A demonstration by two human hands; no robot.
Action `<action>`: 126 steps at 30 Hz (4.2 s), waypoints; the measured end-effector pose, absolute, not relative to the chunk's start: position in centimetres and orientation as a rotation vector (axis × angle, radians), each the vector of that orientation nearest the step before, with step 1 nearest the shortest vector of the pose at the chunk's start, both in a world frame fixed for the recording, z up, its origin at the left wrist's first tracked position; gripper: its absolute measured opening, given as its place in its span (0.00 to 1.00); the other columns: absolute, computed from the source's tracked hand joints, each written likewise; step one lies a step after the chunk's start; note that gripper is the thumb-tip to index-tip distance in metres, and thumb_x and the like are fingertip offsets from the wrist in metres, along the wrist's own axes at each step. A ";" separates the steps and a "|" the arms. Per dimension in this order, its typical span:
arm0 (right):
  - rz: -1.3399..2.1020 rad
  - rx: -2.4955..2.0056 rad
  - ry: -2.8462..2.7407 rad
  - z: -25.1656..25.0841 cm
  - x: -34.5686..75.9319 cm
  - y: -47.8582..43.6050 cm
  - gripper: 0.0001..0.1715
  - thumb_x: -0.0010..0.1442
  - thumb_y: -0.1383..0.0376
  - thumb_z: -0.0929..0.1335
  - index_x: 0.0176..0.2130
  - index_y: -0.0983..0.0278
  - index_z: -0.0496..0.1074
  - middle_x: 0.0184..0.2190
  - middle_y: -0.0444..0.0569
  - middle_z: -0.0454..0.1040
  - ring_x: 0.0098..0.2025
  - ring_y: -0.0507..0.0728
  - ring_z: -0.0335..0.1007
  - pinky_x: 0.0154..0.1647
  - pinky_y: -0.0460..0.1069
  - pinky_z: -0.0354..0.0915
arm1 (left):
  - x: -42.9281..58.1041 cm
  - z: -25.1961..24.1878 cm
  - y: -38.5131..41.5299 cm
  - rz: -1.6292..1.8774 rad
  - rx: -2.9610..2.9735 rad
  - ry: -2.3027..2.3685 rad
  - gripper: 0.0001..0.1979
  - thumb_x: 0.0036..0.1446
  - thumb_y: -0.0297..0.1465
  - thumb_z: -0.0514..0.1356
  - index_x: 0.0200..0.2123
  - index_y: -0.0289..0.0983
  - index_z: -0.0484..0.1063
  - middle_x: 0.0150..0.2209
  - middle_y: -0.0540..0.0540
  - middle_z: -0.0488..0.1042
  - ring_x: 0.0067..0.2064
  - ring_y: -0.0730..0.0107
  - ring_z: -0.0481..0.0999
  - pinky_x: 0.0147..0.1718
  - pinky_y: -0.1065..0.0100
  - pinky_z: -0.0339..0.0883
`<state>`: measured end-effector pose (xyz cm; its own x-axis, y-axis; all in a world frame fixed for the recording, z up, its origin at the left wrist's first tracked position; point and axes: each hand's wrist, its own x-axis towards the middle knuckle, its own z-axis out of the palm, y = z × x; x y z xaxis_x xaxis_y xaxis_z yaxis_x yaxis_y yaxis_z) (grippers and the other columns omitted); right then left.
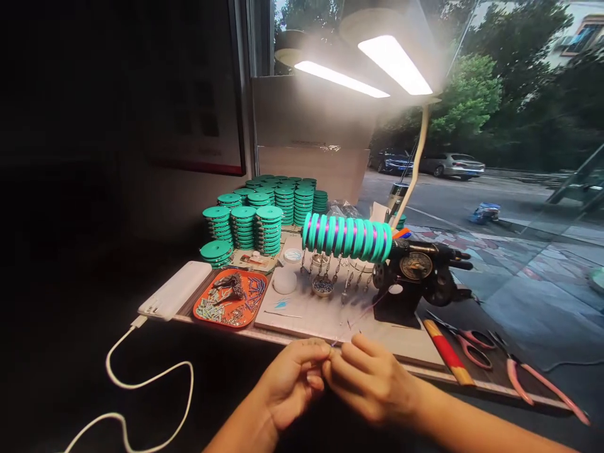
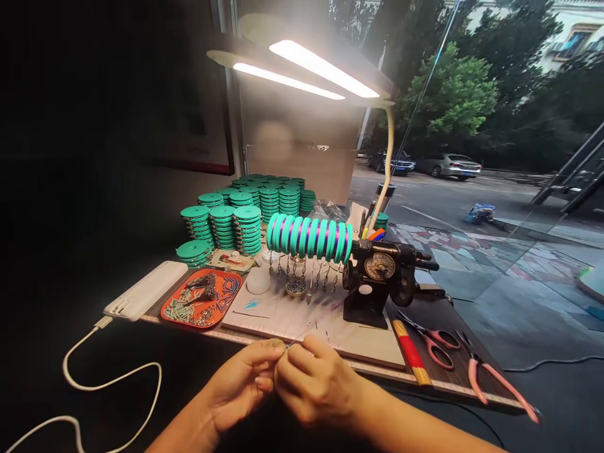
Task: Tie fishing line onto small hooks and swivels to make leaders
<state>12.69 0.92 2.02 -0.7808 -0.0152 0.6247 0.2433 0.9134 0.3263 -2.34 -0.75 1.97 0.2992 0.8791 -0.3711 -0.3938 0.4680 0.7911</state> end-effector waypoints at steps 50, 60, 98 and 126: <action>-0.357 -0.219 -2.433 3.7 13.0 1.4 0.19 0.60 0.74 0.57 0.28 0.70 0.72 0.21 0.49 0.70 0.22 0.53 0.59 0.22 0.49 0.50 | -2.8 1.7 -0.7 0.959 0.697 0.956 0.09 0.36 0.30 0.61 0.17 0.34 0.62 0.19 0.55 0.56 0.19 0.83 0.50 0.18 0.79 0.45; 0.306 -0.211 -2.459 2.0 11.4 0.8 0.19 0.62 0.72 0.57 0.25 0.68 0.70 0.21 0.48 0.70 0.25 0.52 0.62 0.26 0.45 0.59 | -2.9 1.2 -1.5 1.149 1.141 1.090 0.05 0.43 0.25 0.62 0.19 0.34 0.68 0.30 0.48 0.64 0.27 0.75 0.63 0.25 0.74 0.57; 0.972 -0.826 -2.189 3.9 11.9 -1.4 0.08 0.53 0.69 0.63 0.27 0.66 0.71 0.25 0.48 0.72 0.29 0.53 0.65 0.30 0.46 0.58 | -2.4 -0.6 -3.1 1.347 2.284 1.374 0.11 0.51 0.18 0.49 0.29 0.34 0.69 0.36 0.38 0.68 0.33 0.63 0.72 0.31 0.65 0.68; 0.429 -0.693 -1.905 -2.7 12.8 -1.2 0.10 0.60 0.64 0.63 0.30 0.63 0.72 0.22 0.46 0.68 0.26 0.53 0.63 0.26 0.47 0.60 | -1.4 0.5 -2.3 0.916 0.316 0.741 0.05 0.39 0.22 0.65 0.20 0.29 0.70 0.22 0.51 0.64 0.18 0.88 0.58 0.14 0.87 0.47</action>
